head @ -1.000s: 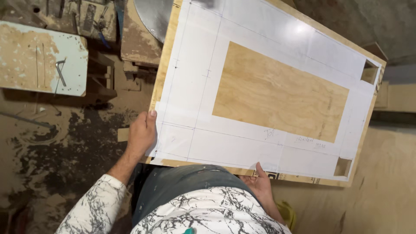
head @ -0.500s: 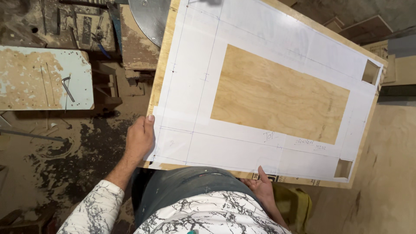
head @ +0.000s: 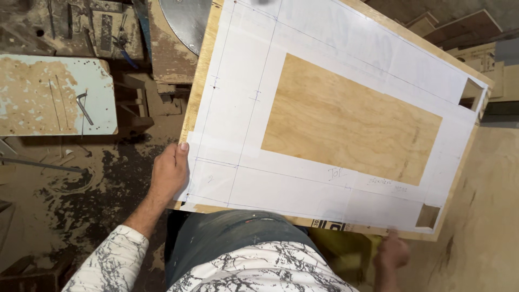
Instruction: The person aligns a large plywood sheet with a paper template on a workbench, then picks up a thin wooden strip and places it along the edge of the sheet. The person continues to adjust the sheet and strip to match the template markings.
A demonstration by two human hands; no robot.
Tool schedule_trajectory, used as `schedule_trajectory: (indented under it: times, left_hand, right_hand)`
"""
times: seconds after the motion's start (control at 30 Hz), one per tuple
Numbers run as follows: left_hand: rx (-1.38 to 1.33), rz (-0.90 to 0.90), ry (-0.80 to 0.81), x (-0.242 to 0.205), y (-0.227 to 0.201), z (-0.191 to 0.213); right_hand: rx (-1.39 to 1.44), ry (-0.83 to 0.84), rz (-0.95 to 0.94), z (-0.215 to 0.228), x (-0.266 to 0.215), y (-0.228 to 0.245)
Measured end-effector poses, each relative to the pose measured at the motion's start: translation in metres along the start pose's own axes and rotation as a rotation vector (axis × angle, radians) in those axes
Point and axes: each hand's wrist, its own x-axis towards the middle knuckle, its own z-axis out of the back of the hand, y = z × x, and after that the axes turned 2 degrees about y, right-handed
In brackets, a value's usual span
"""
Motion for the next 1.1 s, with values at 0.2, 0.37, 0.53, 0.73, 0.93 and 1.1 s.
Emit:
schedule_trajectory:
  times: [0.2,0.37,0.53,0.73,0.93,1.1]
  left_hand:
    - [0.018,0.004,-0.005,0.001,-0.001,0.005]
    - [0.059,-0.022,-0.035,0.000,0.003,0.005]
    - [0.108,-0.127,-0.104,0.004,0.009,0.009]
    - [0.203,-0.001,-0.032,0.009,0.005,0.025]
    - [0.250,0.165,0.013,0.003,-0.008,0.039]
    - [0.502,0.019,-0.157,-0.010,-0.015,0.039]
  right_hand:
    - [0.679,0.097,-0.373,0.014,0.077,0.022]
    - [0.569,0.367,0.235,0.027,0.066,-0.004]
    - [1.052,0.379,-0.420,0.031,0.073,-0.009]
    - [0.920,0.380,-0.129,0.042,0.053,-0.039]
    - [0.927,0.423,-0.389,0.060,0.085,-0.095]
    - [0.889,0.499,-0.281,0.070,0.102,-0.143]
